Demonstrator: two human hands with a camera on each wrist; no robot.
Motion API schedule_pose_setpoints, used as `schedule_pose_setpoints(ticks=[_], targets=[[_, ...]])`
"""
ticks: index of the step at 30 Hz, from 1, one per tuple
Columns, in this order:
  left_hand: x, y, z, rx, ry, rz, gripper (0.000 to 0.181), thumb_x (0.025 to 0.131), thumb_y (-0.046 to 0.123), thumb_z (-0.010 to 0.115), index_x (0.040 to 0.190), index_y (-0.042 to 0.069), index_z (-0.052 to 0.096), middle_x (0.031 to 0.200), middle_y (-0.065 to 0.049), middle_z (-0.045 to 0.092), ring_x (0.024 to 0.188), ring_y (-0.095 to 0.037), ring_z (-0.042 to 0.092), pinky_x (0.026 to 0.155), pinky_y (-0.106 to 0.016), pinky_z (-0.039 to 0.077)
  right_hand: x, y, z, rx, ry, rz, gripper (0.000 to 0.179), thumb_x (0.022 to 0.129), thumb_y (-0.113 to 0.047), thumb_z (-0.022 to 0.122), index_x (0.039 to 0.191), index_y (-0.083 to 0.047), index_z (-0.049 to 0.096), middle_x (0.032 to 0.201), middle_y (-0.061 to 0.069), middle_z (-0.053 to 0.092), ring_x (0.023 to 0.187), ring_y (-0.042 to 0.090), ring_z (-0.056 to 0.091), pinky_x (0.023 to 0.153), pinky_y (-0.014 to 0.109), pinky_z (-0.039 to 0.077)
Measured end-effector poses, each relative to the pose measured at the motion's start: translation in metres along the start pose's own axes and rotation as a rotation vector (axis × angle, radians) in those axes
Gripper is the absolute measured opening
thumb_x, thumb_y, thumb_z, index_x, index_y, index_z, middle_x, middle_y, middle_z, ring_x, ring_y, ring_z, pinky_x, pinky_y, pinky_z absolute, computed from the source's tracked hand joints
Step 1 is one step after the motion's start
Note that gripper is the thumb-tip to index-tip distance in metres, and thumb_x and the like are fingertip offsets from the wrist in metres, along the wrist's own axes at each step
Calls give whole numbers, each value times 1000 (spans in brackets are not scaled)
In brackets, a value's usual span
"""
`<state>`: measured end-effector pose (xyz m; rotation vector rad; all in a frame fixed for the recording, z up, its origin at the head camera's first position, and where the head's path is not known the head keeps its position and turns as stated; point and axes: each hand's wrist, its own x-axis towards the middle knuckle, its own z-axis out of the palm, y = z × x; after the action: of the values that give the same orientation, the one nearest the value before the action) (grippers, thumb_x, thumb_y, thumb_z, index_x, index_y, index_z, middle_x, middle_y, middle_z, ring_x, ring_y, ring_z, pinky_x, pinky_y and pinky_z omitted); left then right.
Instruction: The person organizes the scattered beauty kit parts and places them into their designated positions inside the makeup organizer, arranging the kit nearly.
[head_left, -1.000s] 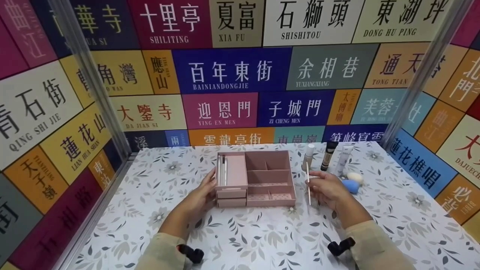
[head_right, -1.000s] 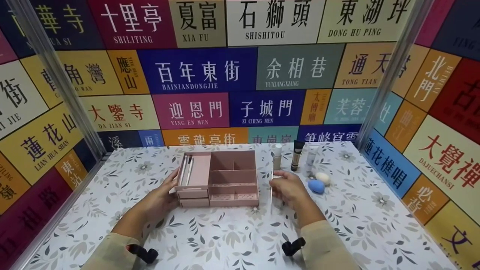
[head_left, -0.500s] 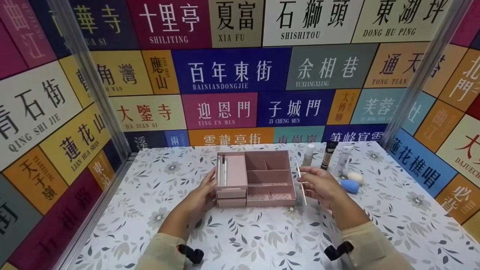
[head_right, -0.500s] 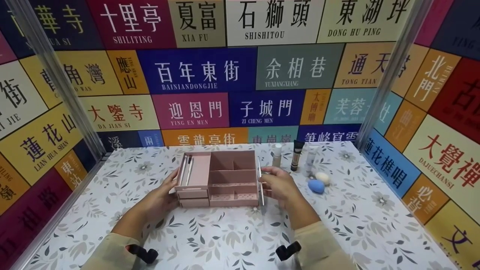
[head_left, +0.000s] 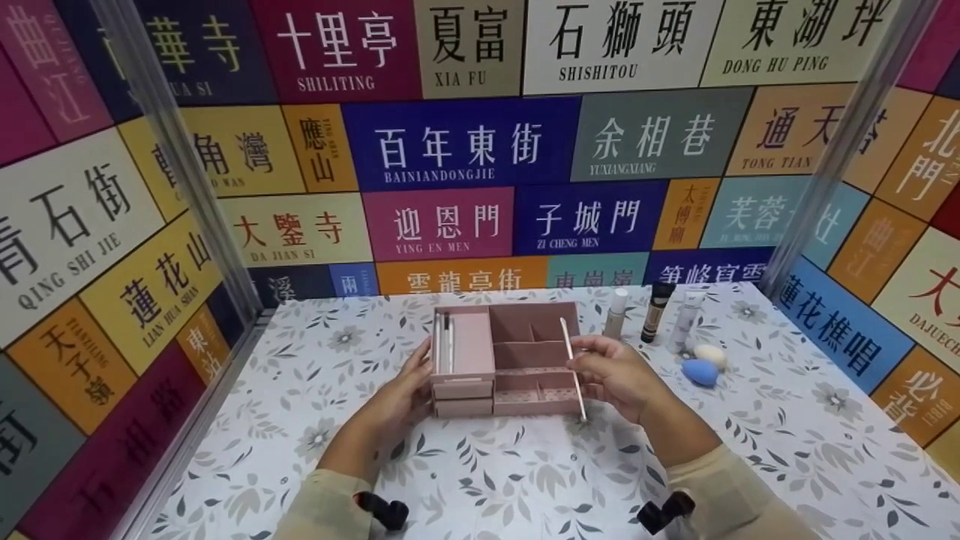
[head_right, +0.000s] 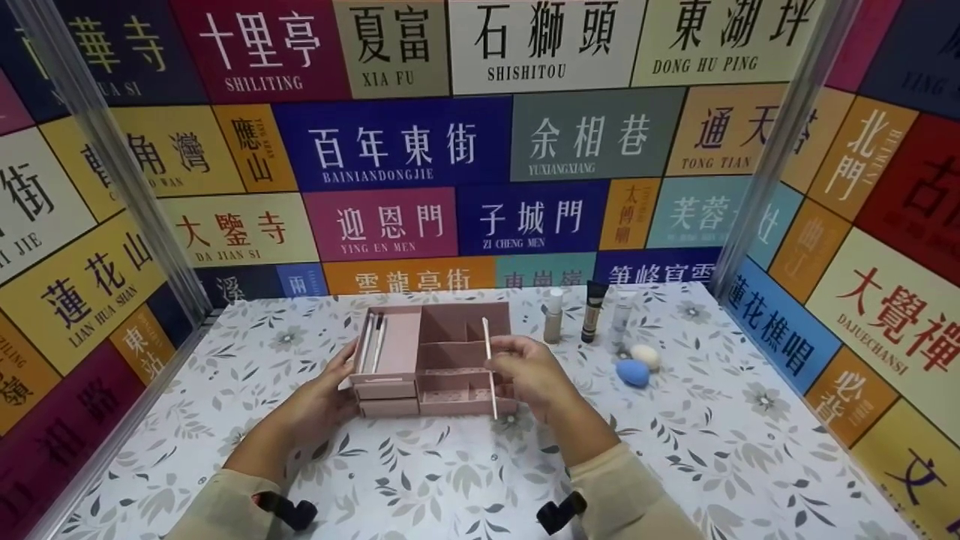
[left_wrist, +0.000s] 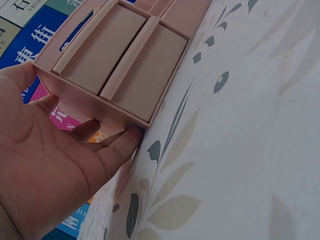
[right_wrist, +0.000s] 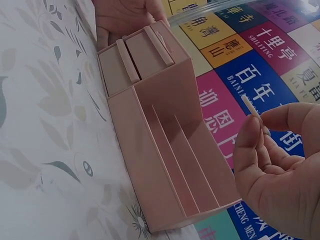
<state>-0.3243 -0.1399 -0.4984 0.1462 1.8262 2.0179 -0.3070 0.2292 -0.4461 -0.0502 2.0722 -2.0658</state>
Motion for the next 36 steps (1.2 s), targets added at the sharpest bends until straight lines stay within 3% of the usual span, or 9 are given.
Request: schedule_pose_setpoints(ticks=[9,21,29,36], targets=[[2,-3,1,-30,-16,25,64,113,47,46,169,50,16,182,-3,19,168,-34,20,136,-58,19,9,-4,23,46,-58,-4,44,100,-5,68,142,0,56,103,1,67,82,13,68,76,27,63],[3,-3,3,-18,1,26,64,112,47,48,169,50,18,183,-2,14,168,-35,20,136,-58,20,33,-14,64,101,-124,21,58,98,-3,71,151,5,50,104,3,71,84,15,70,74,27,64],[2,-3,2,-45,-20,32,65,113,45,47,170,49,16,182,-5,14,167,-35,22,136,-56,21,60,-24,83,138,-102,62,54,98,1,68,149,5,52,103,9,73,82,17,72,75,30,66],[2,-3,0,-11,-27,33,64,112,48,48,168,53,17,182,-4,16,167,-35,22,136,-56,20,78,-30,94,122,-57,84,49,97,1,71,144,2,59,115,15,74,88,19,72,80,30,66]])
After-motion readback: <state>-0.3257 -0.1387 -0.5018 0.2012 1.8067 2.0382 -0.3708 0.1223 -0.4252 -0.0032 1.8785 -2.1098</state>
